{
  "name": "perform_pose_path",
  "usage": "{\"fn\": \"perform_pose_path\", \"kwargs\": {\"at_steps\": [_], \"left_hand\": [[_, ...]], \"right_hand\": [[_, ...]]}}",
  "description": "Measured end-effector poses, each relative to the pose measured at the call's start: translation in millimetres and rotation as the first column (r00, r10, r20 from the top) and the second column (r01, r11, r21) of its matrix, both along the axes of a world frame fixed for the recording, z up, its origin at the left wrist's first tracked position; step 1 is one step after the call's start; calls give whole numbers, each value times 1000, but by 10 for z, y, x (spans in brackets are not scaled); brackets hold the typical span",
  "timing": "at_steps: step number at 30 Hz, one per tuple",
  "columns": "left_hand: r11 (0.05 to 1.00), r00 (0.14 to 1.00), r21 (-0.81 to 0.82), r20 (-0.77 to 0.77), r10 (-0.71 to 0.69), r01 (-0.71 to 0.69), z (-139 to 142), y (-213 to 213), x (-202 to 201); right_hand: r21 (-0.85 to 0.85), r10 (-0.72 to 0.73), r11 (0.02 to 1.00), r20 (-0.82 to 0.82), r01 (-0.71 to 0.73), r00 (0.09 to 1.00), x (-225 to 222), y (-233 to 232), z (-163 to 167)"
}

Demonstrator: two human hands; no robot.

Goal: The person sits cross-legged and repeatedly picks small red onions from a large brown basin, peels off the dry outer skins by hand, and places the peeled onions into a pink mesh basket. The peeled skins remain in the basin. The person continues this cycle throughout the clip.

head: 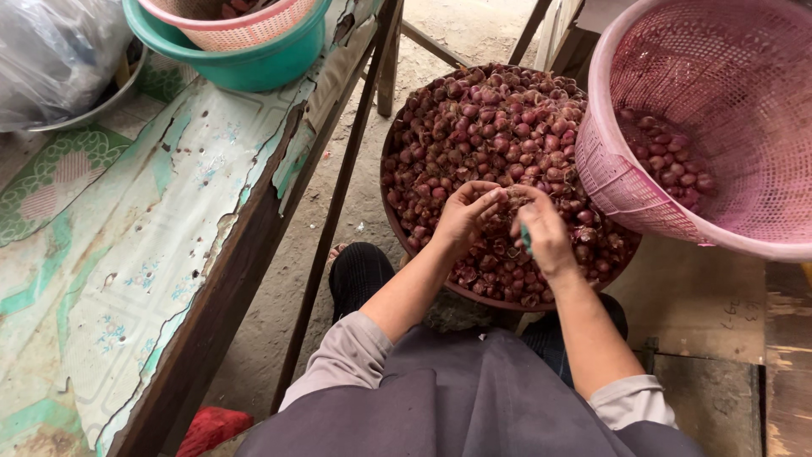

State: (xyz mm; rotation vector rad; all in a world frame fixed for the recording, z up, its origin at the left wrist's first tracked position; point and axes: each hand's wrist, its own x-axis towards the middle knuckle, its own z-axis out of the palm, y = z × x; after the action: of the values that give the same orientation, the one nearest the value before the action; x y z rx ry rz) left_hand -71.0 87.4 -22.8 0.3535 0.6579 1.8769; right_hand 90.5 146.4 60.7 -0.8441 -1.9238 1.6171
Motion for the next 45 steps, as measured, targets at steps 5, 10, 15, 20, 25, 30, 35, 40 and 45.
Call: {"fn": "perform_pose_path", "kwargs": {"at_steps": [5,10,15,20,25,30,35,40,45], "left_hand": [[1000,996,0,-81,24,-24,29,-8,37],[994,961,-60,-268,66,-86,100,-59,11],[993,924,-62,-376,72,-103,163,-106,4],[986,879,-90,-469,85,-144,169,-127,54],[983,829,-97,-554,74,-153,148,-142,83],[970,773,-104,-625,108,-220,110,-111,135],[964,757,-105,-641,124,-246,58,-98,172],[961,748,-71,-644,160,-267,56,-71,183],[948,748,-103,-642,169,-302,26,-54,161]], "right_hand": [[129,-6,992,19,4,1000,-39,-129,-36],[118,41,992,-58,-34,997,-59,-79,-148],[178,4,984,-78,10,997,-84,-35,-327],[165,-32,985,-158,59,987,-122,-26,-377],[54,-119,991,-79,123,990,-157,-43,-310],[300,-133,946,7,125,991,-116,-36,-262],[128,-11,992,-83,21,996,-89,109,-270],[284,-132,954,89,102,987,-76,49,-285],[389,-241,900,62,199,969,-116,-2,-230]]}}
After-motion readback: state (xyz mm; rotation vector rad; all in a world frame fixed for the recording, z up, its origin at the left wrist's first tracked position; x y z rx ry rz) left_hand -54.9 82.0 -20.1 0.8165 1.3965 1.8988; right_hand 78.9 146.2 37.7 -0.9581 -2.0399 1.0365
